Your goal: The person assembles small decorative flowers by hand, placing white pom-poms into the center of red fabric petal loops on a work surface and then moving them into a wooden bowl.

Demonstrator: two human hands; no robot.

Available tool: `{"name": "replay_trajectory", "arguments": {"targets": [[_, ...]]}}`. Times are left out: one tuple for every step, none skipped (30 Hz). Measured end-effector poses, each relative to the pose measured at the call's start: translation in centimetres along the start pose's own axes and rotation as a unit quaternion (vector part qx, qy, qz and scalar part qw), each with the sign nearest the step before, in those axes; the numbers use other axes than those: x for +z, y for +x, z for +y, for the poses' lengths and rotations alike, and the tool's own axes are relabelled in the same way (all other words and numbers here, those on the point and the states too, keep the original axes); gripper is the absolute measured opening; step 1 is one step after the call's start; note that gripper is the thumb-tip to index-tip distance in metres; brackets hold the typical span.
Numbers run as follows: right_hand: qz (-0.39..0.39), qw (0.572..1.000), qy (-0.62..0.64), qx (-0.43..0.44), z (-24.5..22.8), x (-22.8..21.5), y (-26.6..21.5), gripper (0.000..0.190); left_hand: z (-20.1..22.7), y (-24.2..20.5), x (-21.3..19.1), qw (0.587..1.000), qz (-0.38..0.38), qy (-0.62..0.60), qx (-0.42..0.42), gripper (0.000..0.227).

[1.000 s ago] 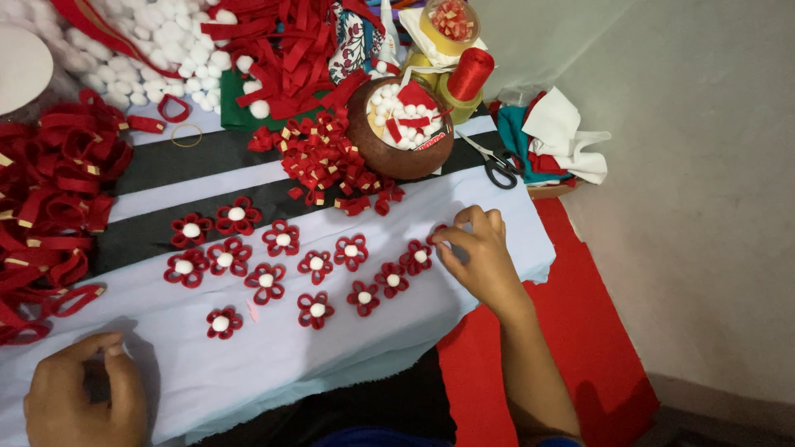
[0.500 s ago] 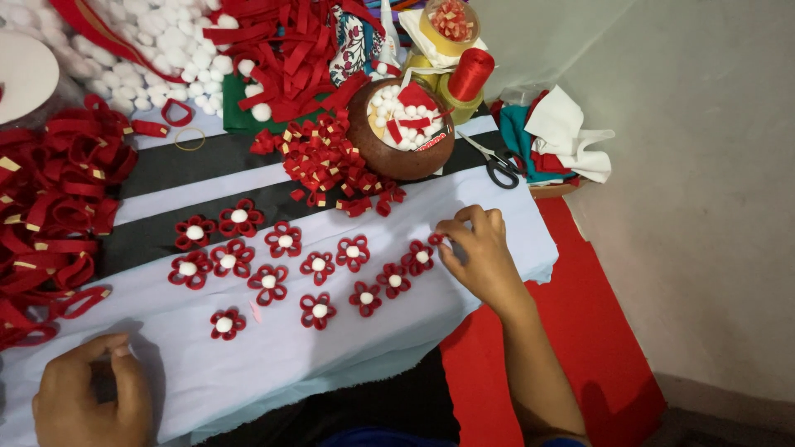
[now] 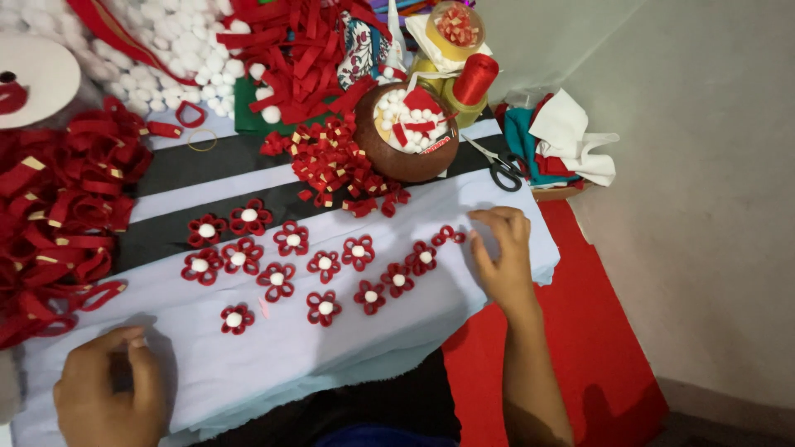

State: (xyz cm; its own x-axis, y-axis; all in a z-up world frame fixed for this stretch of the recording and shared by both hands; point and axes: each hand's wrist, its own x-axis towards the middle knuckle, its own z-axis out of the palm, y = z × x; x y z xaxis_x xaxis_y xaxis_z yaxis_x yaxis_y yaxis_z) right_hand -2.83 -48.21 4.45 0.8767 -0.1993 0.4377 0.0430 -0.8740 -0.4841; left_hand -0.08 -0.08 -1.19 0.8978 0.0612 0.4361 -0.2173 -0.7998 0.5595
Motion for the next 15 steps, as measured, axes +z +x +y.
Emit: {"name": "replay_trajectory", "arguments": {"targets": [[0.0, 1.0, 0.002, -0.001, 0.5, 0.2, -0.2, 0.031, -0.1, 0.0, 0.1, 1.0, 0.002, 0.002, 0.0, 0.018], [0.025, 0.998, 0.044, 0.038, 1.0, 0.4, -0.5, 0.028, -0.3, 0.0, 0.1, 1.0, -0.007, 0.01, -0.005, 0.018], [0.047, 0.992, 0.087, 0.079, 1.5, 0.7, -0.8, 0.025, -0.4, -0.1, 0.1, 1.0, -0.016, 0.021, -0.01, 0.018], [0.046, 0.992, 0.09, 0.078, 1.7, 0.9, -1.1, 0.025, -0.3, 0.2, -0.1, 1.0, -0.015, 0.024, -0.011, 0.018], [0.061, 0.99, 0.084, 0.097, 2.0, 1.3, -1.3, 0.023, -0.2, 0.6, -0.2, 1.0, -0.021, 0.008, -0.005, 0.017], [0.075, 0.987, 0.079, 0.116, 2.3, 1.6, -1.5, 0.022, -0.1, 0.9, -0.3, 1.0, -0.027, -0.007, 0.0, 0.016], [0.073, 0.987, 0.081, 0.115, 2.0, 1.7, -1.3, 0.022, 0.1, 0.8, -0.3, 1.0, -0.025, -0.004, -0.002, 0.016], [0.078, 0.987, 0.078, 0.118, 1.7, 1.8, -1.2, 0.02, 0.3, 0.7, -0.3, 1.0, -0.019, 0.001, -0.009, 0.017], [0.083, 0.986, 0.073, 0.123, 1.4, 1.8, -1.1, 0.02, 0.4, 0.5, -0.2, 1.0, -0.014, 0.005, -0.016, 0.019], [0.081, 0.986, 0.075, 0.123, 1.1, 1.8, -1.0, 0.02, 0.9, 0.9, -0.5, 1.0, -0.014, 0.008, -0.018, 0.019], [0.069, 0.985, 0.058, 0.144, 0.9, 1.9, -0.9, 0.019, 1.4, 1.1, -0.7, 1.0, -0.016, -0.002, -0.016, 0.019], [0.058, 0.984, 0.041, 0.165, 0.6, 1.9, -0.9, 0.018, 1.8, 1.3, -0.9, 1.0, -0.017, -0.012, -0.014, 0.019], [0.055, 0.984, 0.041, 0.166, 1.1, 2.1, -1.0, 0.018, 1.7, 1.3, -0.9, 1.0, -0.018, -0.01, -0.016, 0.019], [0.062, 0.988, 0.029, 0.135, 1.5, 2.3, -1.1, 0.017, 1.6, 1.4, -0.9, 1.0, -0.018, -0.013, -0.01, 0.019], [0.069, 0.992, 0.016, 0.104, 2.0, 2.4, -1.2, 0.016, 1.4, 1.4, -0.9, 1.0, -0.018, -0.017, -0.004, 0.02]]}}
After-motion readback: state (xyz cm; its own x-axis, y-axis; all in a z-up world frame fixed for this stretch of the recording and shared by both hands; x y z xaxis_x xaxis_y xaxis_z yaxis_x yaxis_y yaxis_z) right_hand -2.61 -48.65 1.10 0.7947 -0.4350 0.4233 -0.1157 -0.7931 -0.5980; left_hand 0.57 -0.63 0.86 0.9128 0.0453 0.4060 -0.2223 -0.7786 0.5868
